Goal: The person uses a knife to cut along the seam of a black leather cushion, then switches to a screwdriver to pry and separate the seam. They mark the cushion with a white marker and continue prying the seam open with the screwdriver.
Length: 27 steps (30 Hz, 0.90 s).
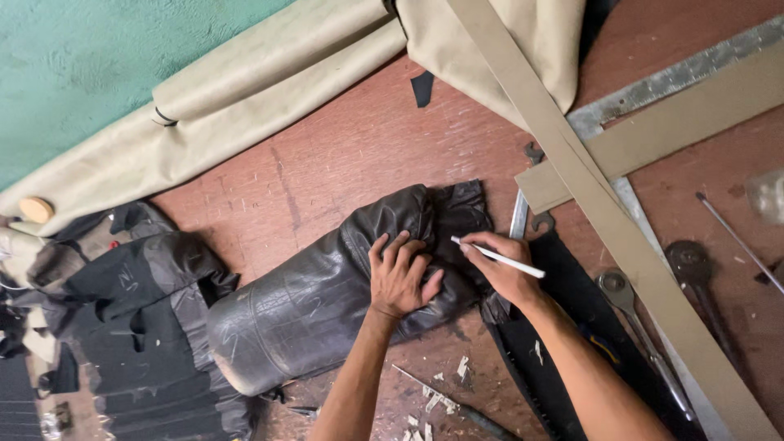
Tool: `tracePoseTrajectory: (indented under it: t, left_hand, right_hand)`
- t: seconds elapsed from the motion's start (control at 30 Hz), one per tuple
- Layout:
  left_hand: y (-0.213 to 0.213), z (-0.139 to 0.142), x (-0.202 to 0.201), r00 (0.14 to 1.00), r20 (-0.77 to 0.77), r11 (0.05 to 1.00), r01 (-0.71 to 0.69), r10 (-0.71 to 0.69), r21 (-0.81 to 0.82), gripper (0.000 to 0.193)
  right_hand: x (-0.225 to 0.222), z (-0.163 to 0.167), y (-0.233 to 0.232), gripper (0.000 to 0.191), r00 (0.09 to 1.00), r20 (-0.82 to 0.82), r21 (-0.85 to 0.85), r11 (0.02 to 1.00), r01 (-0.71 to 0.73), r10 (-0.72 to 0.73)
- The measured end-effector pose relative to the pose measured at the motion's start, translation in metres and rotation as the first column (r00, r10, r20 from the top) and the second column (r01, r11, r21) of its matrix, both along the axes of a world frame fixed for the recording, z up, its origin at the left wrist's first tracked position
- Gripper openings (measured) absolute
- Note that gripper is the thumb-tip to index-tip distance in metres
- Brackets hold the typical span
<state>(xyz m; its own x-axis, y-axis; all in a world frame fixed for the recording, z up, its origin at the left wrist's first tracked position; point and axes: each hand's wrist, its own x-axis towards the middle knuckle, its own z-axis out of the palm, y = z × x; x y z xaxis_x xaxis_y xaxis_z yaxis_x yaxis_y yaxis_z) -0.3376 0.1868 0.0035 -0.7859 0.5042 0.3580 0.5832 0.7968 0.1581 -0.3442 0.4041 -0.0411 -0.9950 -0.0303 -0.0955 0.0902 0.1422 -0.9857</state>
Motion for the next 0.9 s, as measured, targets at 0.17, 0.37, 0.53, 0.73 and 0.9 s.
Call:
tracePoseTrajectory:
  t: [0.17,0.37,0.53,0.73,0.9]
  left_hand:
    - [-0.001,-0.006,-0.001,0.999,-0.020,1.000,-0.028,0.028,0.008,0.027]
    - [-0.001,-0.004,-0.001,0.999,-0.023,0.999,-0.034,0.034,0.032,0.027]
    - [-0.001,-0.003,-0.002,1.000,-0.013,0.999,-0.022,0.022,0.029,0.026]
    - [-0.001,-0.007,-0.001,1.000,-0.022,1.000,-0.010,0.011,0.029,0.027]
    - [-0.001,-0.007,-0.002,0.999,-0.033,0.999,-0.001,0.002,0.046,0.028]
  right_hand:
    - [0.005,-0.002,0.002,0.014,0.999,-0.036,-0.052,0.998,-0.027,0.025]
    - [-0.002,-0.001,-0.009,0.012,0.996,-0.050,0.089,0.993,0.072,-0.068]
    - [0.004,-0.004,0.003,0.008,0.984,0.172,-0.005,0.999,-0.038,0.038]
    - [-0.001,-0.013,-0.007,0.007,0.999,0.025,0.069,0.997,0.031,-0.033]
    - [-0.005,-0.017,-0.009,0.010,0.995,0.051,0.149,0.986,0.074,-0.082]
